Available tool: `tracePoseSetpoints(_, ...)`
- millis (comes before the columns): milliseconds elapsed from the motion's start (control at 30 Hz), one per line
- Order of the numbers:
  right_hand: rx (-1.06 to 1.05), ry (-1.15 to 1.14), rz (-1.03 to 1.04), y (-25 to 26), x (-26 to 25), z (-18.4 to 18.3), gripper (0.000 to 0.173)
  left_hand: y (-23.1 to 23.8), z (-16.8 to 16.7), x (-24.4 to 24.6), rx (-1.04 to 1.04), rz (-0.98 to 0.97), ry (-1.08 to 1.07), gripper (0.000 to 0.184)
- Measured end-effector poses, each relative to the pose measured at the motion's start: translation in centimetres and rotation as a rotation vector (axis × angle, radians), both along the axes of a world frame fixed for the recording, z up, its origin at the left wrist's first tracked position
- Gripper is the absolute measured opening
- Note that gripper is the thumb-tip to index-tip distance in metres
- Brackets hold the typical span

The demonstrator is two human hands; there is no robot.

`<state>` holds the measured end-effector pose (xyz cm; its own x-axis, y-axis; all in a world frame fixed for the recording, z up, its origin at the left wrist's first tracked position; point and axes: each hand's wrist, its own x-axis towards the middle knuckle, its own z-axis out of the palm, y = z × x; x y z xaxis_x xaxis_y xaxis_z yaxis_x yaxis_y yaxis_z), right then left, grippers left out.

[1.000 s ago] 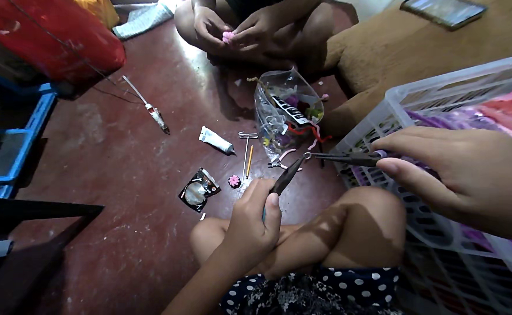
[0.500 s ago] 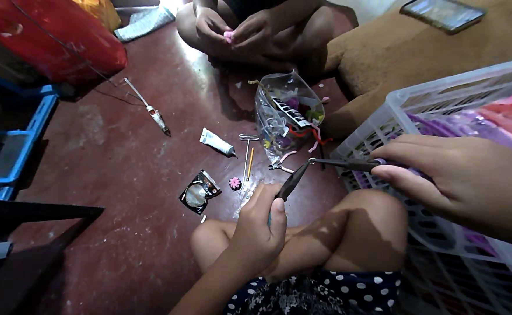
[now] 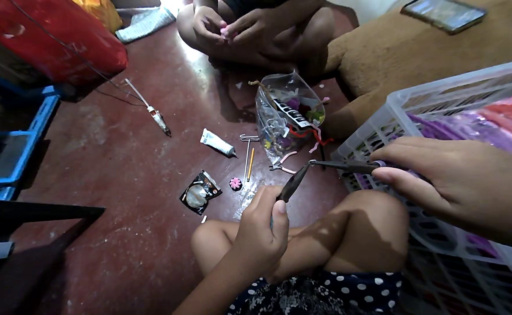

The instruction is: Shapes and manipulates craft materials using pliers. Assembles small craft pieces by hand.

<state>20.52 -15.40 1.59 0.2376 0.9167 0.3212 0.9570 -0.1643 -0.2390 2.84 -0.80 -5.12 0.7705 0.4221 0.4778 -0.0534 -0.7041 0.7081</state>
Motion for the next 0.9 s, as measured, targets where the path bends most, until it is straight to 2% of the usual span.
tracePoseSetpoints(900,0.008,-0.037,0.019,-0.11,0.21,0.28,0.049,-0.28,-0.09,0.08,-0.025,0.008,-0.019,0.042)
